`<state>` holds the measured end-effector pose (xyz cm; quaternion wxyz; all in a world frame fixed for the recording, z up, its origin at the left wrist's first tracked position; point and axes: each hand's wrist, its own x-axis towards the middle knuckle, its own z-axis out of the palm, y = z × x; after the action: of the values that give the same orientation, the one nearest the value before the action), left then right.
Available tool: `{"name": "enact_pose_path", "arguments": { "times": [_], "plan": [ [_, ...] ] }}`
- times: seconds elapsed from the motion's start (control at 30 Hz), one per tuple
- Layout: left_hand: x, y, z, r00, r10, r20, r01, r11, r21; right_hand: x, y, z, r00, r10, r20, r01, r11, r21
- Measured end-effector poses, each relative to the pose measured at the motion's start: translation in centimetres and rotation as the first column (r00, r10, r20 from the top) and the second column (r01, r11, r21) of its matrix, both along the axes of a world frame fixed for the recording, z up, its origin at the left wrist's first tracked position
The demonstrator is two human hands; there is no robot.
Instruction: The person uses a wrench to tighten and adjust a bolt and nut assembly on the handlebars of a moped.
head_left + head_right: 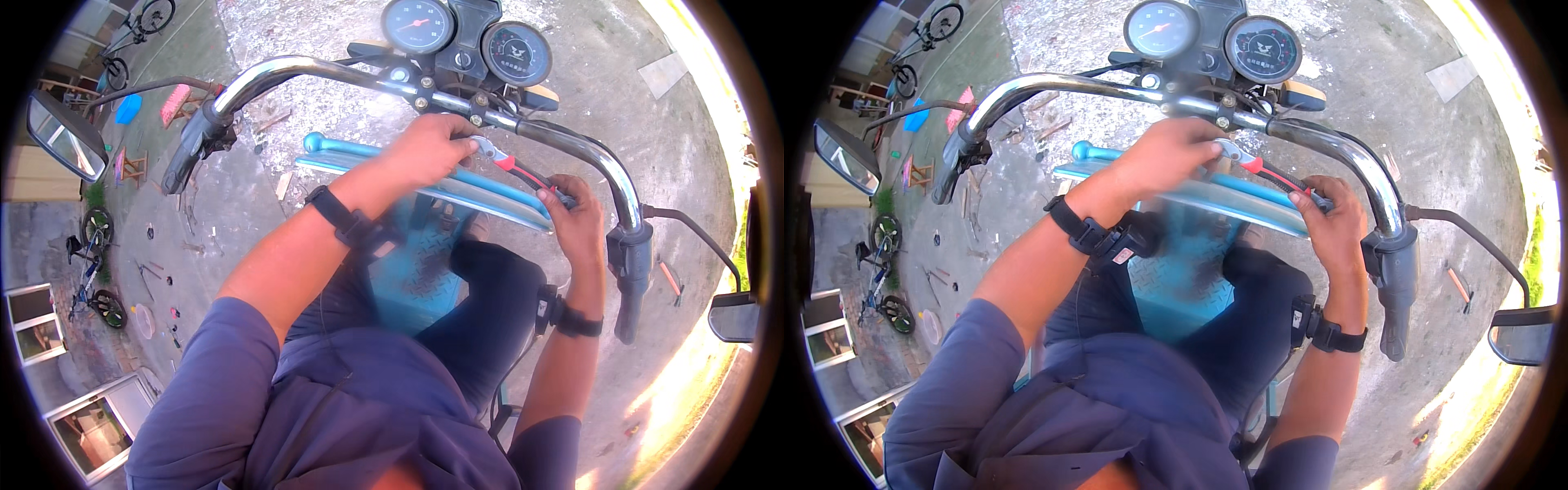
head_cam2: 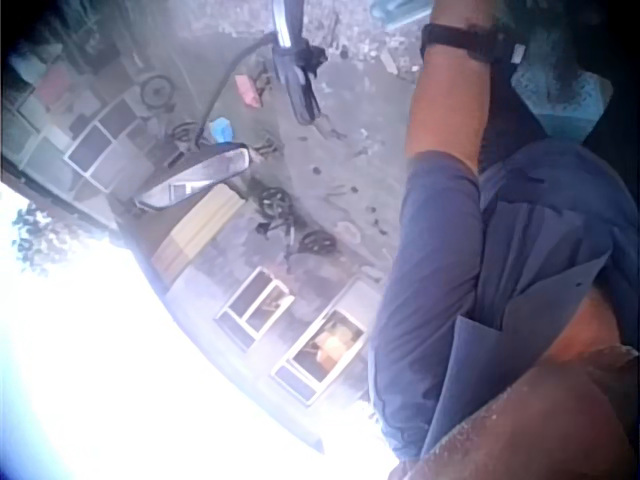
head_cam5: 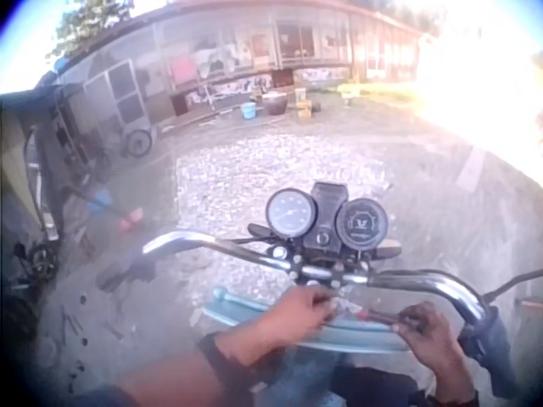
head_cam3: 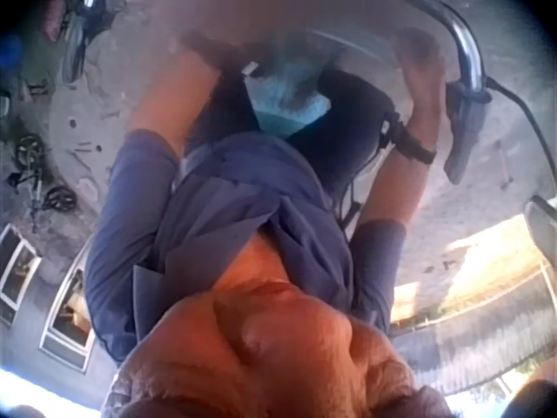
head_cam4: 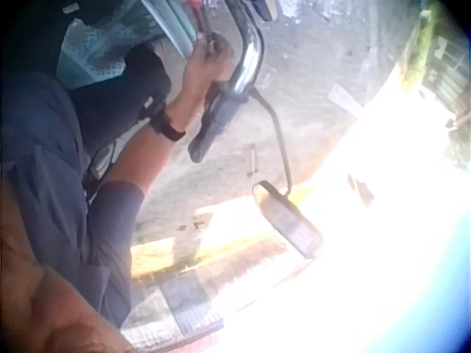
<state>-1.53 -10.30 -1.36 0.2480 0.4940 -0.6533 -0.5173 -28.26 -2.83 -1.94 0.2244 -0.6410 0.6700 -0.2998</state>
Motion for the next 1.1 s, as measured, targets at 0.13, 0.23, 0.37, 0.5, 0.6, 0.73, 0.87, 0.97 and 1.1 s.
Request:
{"name": "enact_pose_path", "arguments": {
  "times": [0.13,0.23,0.37,0.5,0.6,0.73,0.87,0.97,1.1],
  "plan": [
    [0.1,-1.1,-0.1,0.999,0.013,0.046,-0.004,0.982,-0.186,0.2,-1.3,-0.9,0.999,-0.045,0.023,0.045,0.998,-0.034],
    [-0.4,-1.2,-0.1,0.994,0.089,0.062,-0.067,0.955,-0.288,-0.1,-1.8,-1.5,0.997,-0.054,0.062,0.057,0.997,-0.058],
    [-0.4,-1.3,0.2,0.983,0.118,0.142,-0.059,0.929,-0.366,-0.3,-2.1,-2.1,0.996,-0.042,0.084,0.048,0.996,-0.074],
    [-0.2,-1.9,0.1,0.977,0.113,0.181,-0.018,0.888,-0.459,-0.2,-2.3,-2.7,0.993,-0.027,0.119,0.040,0.993,-0.107],
    [0.0,-2.3,0.1,0.956,0.133,0.261,0.037,0.830,-0.557,0.1,-2.6,-2.5,0.994,-0.019,0.112,0.029,0.996,-0.089],
    [0.0,-2.7,-0.2,0.957,0.107,0.270,0.106,0.737,-0.668,-0.1,-2.8,-2.7,0.982,-0.035,0.188,0.042,0.999,-0.035],
    [0.0,-2.8,-0.4,0.961,0.109,0.255,0.098,0.726,-0.681,-0.5,-3.1,-3.1,0.964,-0.095,0.248,0.097,0.995,0.004],
    [-0.4,-2.8,-0.1,0.965,0.115,0.237,0.048,0.809,-0.586,-0.9,-3.5,-3.6,0.929,-0.088,0.359,0.113,0.992,-0.050],
    [-0.5,-2.4,-0.3,0.960,0.169,0.224,-0.056,0.897,-0.439,-0.7,-4.3,-2.2,0.940,-0.167,0.297,0.146,0.985,0.093]
  ]
}}
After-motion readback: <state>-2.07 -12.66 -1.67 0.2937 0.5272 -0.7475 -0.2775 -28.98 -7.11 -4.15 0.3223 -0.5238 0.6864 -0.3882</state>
